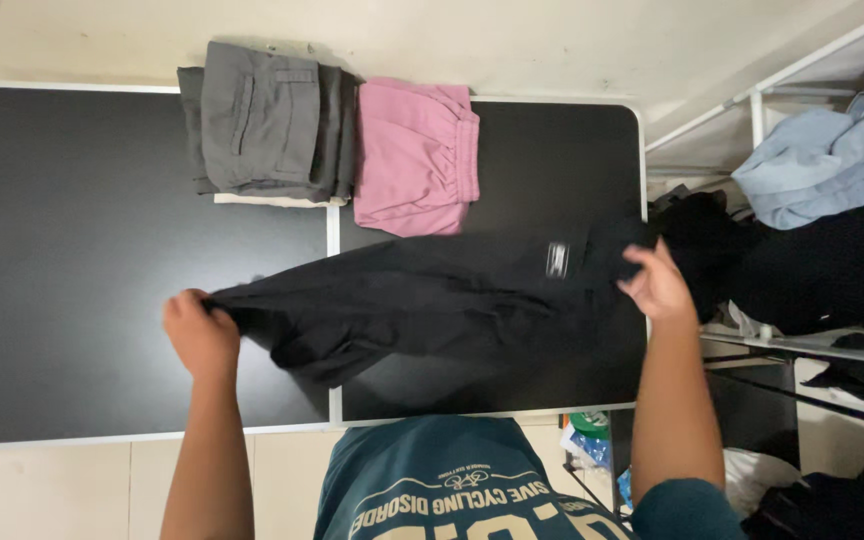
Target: The person picks up a pair of black trousers from a pile, lays them flat on a table, and folds them into a rectangle before picking up the folded garment.
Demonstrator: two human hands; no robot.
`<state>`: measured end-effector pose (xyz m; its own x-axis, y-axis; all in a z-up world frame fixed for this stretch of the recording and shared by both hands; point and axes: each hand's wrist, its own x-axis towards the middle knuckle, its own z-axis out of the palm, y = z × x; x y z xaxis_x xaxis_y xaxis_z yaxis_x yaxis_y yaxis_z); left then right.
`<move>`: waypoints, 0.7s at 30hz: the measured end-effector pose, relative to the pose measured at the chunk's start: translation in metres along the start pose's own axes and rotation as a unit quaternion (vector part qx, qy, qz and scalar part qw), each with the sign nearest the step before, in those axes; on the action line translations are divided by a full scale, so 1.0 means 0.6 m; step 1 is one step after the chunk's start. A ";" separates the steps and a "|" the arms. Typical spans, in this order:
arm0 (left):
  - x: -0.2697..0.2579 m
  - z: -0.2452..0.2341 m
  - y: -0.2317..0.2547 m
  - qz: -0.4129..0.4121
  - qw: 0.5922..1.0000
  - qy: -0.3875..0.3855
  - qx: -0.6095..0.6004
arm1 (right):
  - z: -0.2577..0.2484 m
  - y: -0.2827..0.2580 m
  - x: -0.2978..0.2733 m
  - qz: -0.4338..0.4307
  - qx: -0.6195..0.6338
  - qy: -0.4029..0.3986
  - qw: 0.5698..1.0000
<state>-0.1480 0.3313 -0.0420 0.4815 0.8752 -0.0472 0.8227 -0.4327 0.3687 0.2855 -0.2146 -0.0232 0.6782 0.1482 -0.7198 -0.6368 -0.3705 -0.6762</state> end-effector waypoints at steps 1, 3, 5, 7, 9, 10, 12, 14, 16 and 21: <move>0.003 -0.016 0.001 0.032 0.990 0.103 -0.086 | 0.011 0.014 0.005 -0.050 0.008 0.067 0.996; 0.000 -0.036 0.018 0.091 0.976 0.198 0.001 | 0.030 0.048 0.013 -0.163 -0.006 0.236 0.958; -0.006 -0.037 0.032 0.183 0.948 0.257 0.035 | 0.041 0.086 0.003 -0.164 -0.087 0.319 0.929; -0.037 -0.017 0.052 0.213 0.967 0.122 -0.066 | 0.058 0.115 -0.018 -0.055 -0.197 0.287 0.936; -0.080 0.002 0.073 0.248 0.962 -0.029 -0.108 | 0.085 0.141 -0.042 0.047 -0.283 0.283 0.915; -0.109 0.015 0.091 0.289 0.949 -0.074 -0.102 | 0.103 0.158 -0.045 0.078 -0.230 0.281 0.928; -0.156 0.033 0.119 0.341 0.939 -0.036 -0.023 | 0.112 0.195 -0.042 0.109 -0.174 0.279 0.938; -0.178 0.049 0.128 0.282 0.951 -0.116 0.049 | 0.124 0.232 -0.012 0.122 0.003 0.199 0.972; -0.188 0.077 0.130 0.215 0.949 -0.194 0.121 | 0.110 0.246 0.007 0.102 0.035 0.148 0.983; -0.167 0.115 0.101 0.040 0.917 -0.396 0.028 | 0.028 0.231 0.033 -0.029 0.213 0.210 0.954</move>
<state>-0.1254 0.2026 -0.0793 0.5920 0.4180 -0.6890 0.7782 -0.5188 0.3539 0.2043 -0.2475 -0.1340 0.7471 -0.2572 -0.6129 -0.6240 0.0462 -0.7800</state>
